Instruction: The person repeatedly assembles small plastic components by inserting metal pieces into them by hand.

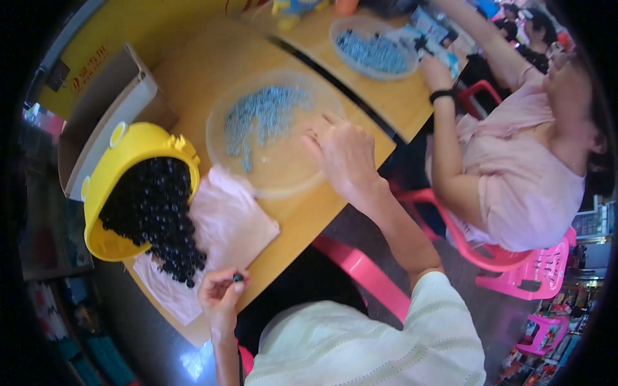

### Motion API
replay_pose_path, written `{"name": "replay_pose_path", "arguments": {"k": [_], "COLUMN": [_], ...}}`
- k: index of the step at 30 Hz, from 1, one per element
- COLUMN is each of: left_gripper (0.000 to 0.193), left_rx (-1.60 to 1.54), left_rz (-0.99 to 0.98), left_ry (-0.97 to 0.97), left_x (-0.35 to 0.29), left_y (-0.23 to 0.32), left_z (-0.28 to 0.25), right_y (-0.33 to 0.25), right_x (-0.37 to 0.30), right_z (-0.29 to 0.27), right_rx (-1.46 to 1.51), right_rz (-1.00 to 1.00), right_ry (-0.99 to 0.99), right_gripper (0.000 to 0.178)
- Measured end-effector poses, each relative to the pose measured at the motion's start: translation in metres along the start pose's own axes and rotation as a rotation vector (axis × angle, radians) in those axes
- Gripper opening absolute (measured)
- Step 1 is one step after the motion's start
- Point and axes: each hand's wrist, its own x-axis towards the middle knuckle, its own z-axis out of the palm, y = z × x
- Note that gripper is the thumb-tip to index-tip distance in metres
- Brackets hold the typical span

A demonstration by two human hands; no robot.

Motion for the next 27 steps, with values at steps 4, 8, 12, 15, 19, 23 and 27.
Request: {"name": "replay_pose_path", "arguments": {"k": [4, 8, 12, 15, 19, 23, 27], "left_gripper": [0.025, 0.026, 0.025, 0.025, 0.025, 0.025, 0.025], "left_rx": [-0.058, -0.069, -0.039, -0.041, -0.015, 0.016, 0.011], "left_rz": [-0.045, -0.055, -0.041, -0.041, -0.034, -0.022, 0.026], "left_ry": [-0.070, -0.099, -0.118, -0.127, -0.130, -0.133, -0.100], "left_x": [0.001, 0.000, 0.001, 0.002, 0.003, 0.003, 0.003], "left_y": [0.001, 0.004, 0.004, 0.002, 0.003, 0.002, -0.002], "left_z": [-0.001, -0.002, 0.001, 0.001, 0.001, 0.002, 0.002], "right_y": [0.039, 0.038, 0.040, 0.030, 0.025, 0.037, 0.033], "right_x": [0.028, 0.037, 0.040, 0.041, 0.045, 0.046, 0.034], "right_z": [0.024, 0.038, 0.048, 0.041, 0.033, 0.041, 0.030], "right_rx": [-0.288, -0.540, -0.652, -0.680, -0.662, -0.645, -0.284], "right_rz": [0.031, -0.014, -0.070, -0.084, -0.090, -0.091, -0.126], "right_ry": [0.001, -0.097, -0.178, -0.185, -0.266, -0.247, 0.032], "right_gripper": [0.019, 0.016, 0.013, 0.010, 0.009, 0.008, 0.009]}}
